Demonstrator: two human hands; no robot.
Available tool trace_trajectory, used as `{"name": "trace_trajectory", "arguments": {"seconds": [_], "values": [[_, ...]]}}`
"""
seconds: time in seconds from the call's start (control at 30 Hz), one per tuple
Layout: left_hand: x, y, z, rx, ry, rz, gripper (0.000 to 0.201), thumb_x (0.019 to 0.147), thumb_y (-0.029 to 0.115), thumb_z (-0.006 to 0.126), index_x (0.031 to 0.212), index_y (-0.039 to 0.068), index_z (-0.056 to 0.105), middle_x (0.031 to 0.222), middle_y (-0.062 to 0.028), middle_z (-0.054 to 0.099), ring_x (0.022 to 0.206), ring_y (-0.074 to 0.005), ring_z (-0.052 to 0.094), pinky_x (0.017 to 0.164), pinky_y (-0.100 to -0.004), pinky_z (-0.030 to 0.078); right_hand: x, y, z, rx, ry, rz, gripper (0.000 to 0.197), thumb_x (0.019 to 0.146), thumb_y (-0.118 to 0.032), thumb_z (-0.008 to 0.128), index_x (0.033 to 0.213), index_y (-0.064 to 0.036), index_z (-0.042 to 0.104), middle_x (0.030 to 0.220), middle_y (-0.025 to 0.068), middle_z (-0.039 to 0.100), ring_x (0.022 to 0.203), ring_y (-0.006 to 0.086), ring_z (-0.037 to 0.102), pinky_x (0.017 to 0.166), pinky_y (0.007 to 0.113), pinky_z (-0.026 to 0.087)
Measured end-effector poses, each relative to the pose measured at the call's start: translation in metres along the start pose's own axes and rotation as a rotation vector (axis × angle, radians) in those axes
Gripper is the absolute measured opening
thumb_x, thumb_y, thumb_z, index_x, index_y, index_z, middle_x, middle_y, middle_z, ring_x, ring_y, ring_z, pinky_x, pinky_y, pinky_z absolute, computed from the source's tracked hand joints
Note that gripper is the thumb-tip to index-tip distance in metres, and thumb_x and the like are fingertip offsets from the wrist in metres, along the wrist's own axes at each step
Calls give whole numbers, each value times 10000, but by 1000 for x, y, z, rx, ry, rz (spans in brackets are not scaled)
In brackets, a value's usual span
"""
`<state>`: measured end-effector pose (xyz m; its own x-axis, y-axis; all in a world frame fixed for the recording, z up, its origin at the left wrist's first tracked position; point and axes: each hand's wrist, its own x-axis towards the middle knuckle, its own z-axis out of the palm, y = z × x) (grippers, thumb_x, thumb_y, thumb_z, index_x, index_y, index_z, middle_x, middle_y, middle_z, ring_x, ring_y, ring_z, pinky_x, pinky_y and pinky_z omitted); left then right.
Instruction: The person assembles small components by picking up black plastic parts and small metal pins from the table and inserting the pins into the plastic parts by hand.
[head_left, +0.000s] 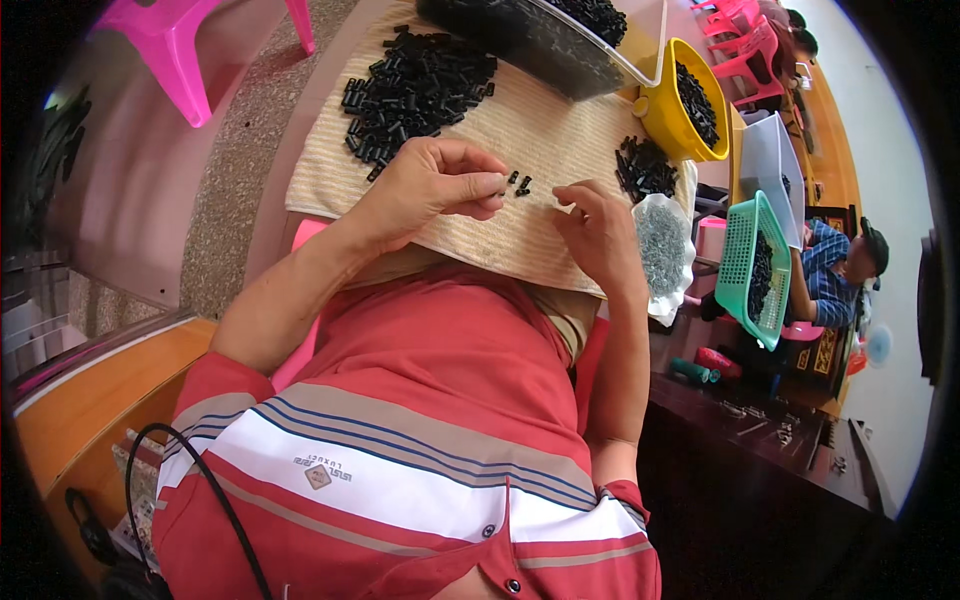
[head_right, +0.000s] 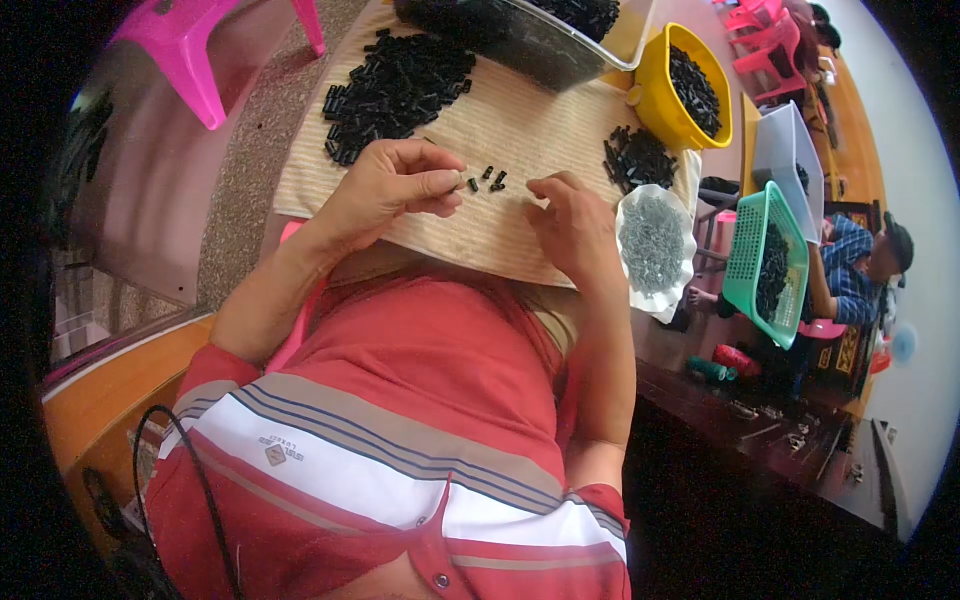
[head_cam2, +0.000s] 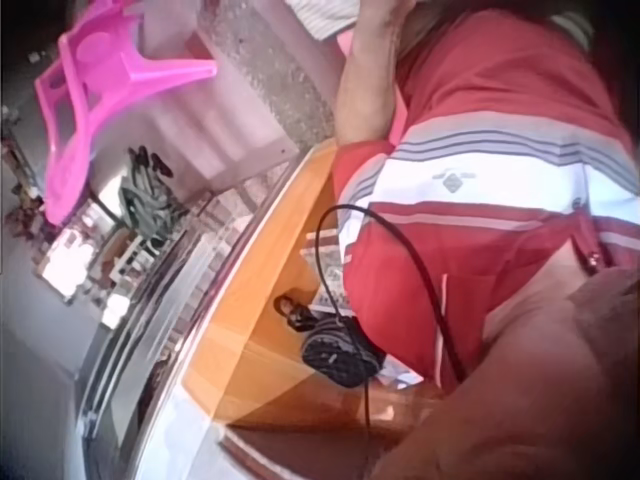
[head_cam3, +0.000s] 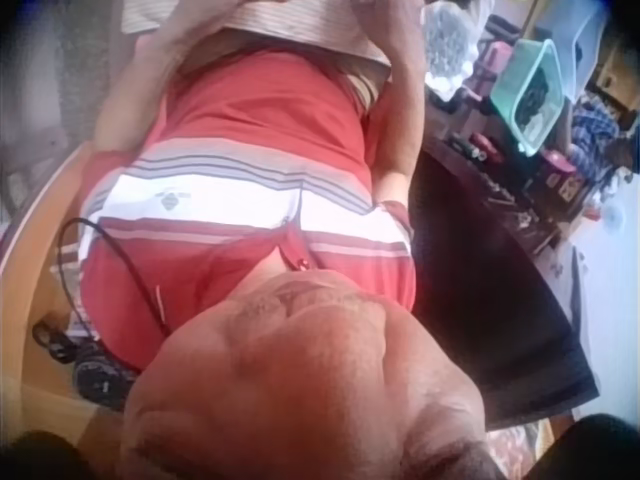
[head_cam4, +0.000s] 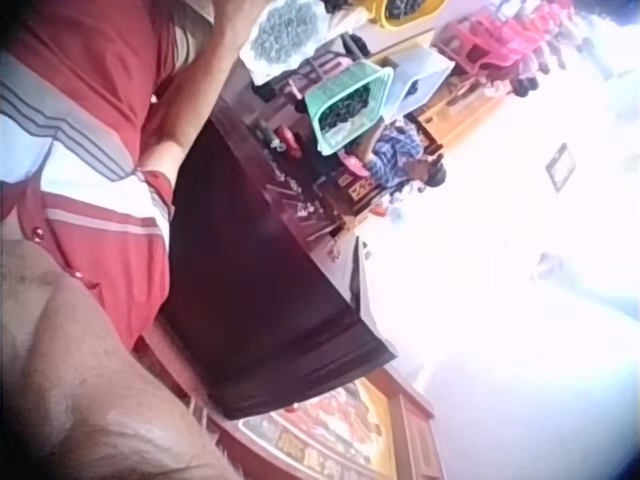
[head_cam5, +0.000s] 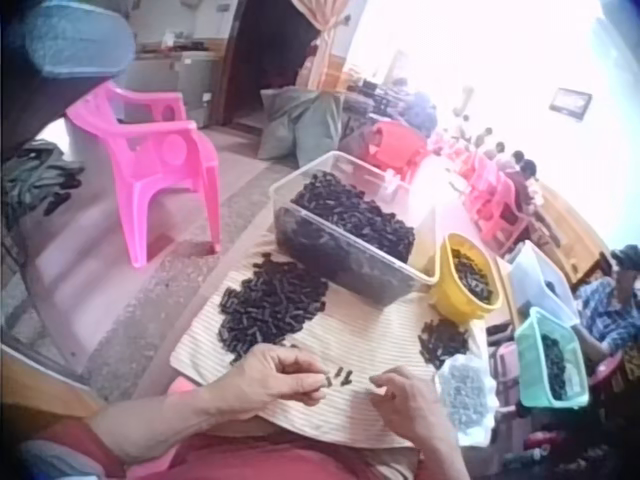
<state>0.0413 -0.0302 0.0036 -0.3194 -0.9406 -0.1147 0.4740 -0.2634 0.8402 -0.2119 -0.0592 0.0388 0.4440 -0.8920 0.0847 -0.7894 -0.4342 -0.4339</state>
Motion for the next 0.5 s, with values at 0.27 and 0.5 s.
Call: {"name": "trace_trajectory", "arguments": {"seconds": [0.27,0.5], "values": [[2,-7,-1,14,-5,-6,232,900,101,723,1077,-40,671,928,-90,706,832,-151,702,766,-278,597,-2,1,2,-127,-196,19,194,824,-103,669,1008,-55,702,1001,134,678,920,344,657,813,430,513],[1,-10,2,58,-3,-11,225,900,78,711,1085,-41,662,931,-95,702,828,-155,699,769,-286,595,-6,-1,7,-10,-98,-29,209,833,2,626,1028,-37,690,948,152,675,912,341,660,801,407,523]]}}
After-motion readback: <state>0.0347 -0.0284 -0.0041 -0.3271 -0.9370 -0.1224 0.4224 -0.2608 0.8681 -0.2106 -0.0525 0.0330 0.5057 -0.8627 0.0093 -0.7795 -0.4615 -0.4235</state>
